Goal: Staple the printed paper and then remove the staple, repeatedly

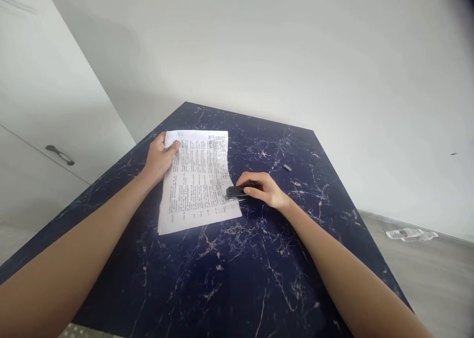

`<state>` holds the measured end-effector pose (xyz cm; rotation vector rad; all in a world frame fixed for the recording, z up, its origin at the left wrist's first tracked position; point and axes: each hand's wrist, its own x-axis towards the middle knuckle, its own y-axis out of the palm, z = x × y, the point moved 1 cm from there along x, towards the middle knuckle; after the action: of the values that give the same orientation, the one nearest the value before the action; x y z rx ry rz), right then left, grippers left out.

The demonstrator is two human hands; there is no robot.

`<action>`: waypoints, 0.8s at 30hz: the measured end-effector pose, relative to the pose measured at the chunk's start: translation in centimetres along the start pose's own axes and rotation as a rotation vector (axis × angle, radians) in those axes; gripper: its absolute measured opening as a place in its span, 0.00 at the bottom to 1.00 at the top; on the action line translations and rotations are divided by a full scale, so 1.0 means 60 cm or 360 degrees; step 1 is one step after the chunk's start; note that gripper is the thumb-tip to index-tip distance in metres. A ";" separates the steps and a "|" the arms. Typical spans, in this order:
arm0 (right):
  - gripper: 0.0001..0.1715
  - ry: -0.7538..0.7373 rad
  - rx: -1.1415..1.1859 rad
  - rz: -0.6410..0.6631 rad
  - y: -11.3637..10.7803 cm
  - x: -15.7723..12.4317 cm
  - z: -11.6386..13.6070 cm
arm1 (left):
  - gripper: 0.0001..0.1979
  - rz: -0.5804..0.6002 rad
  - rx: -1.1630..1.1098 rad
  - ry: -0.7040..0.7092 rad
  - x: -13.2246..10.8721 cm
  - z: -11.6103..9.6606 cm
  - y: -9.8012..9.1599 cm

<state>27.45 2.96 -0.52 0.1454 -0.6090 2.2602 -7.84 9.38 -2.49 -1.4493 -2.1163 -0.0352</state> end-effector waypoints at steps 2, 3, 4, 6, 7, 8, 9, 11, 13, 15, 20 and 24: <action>0.15 0.0028 0.0016 -0.0045 0.007 0.002 0.000 | 0.10 -0.0004 -0.0009 0.0017 -0.001 0.000 0.001; 0.14 0.0047 0.0026 -0.0063 0.010 0.003 -0.001 | 0.09 -0.0005 -0.0017 0.0020 -0.001 0.000 0.001; 0.14 0.0065 0.0040 -0.0077 0.013 0.004 -0.002 | 0.09 -0.0003 -0.0025 0.0020 -0.001 0.000 0.002; 0.14 0.0093 0.0078 -0.0101 0.018 0.006 -0.003 | 0.08 -0.0001 -0.0036 0.0023 -0.002 -0.001 0.003; 0.14 0.0105 0.0096 -0.0111 0.021 0.006 -0.003 | 0.08 -0.0001 -0.0040 0.0025 -0.002 -0.001 0.004; 0.14 0.0117 0.0109 -0.0118 0.024 0.007 -0.003 | 0.08 0.0000 -0.0045 0.0025 -0.002 -0.001 0.004; 0.14 0.0130 0.0115 -0.0126 0.026 0.007 -0.002 | 0.08 -0.0001 -0.0051 0.0025 -0.002 0.000 0.005; 0.15 0.0152 0.0099 -0.0128 0.031 0.008 -0.001 | 0.08 -0.0005 -0.0073 0.0024 -0.002 -0.001 0.005; 0.16 0.0158 0.0066 -0.0113 0.035 0.009 -0.001 | 0.08 -0.0004 -0.0087 0.0020 -0.003 -0.002 0.005; 0.16 0.0145 0.0012 -0.0089 0.035 0.009 0.000 | 0.07 0.0000 -0.0086 0.0014 -0.003 -0.005 0.005; 0.21 -0.0101 -0.0355 -0.0264 0.030 0.009 0.020 | 0.07 0.0002 -0.0081 0.0006 -0.004 -0.006 0.004; 0.27 -0.0184 -0.0735 -0.0583 0.047 0.011 0.048 | 0.07 -0.0012 -0.0086 -0.0005 -0.002 -0.002 0.003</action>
<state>24.75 0.37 1.13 0.1435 -1.0559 1.7212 -7.63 9.32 -2.50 -1.4733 -2.1383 -0.0940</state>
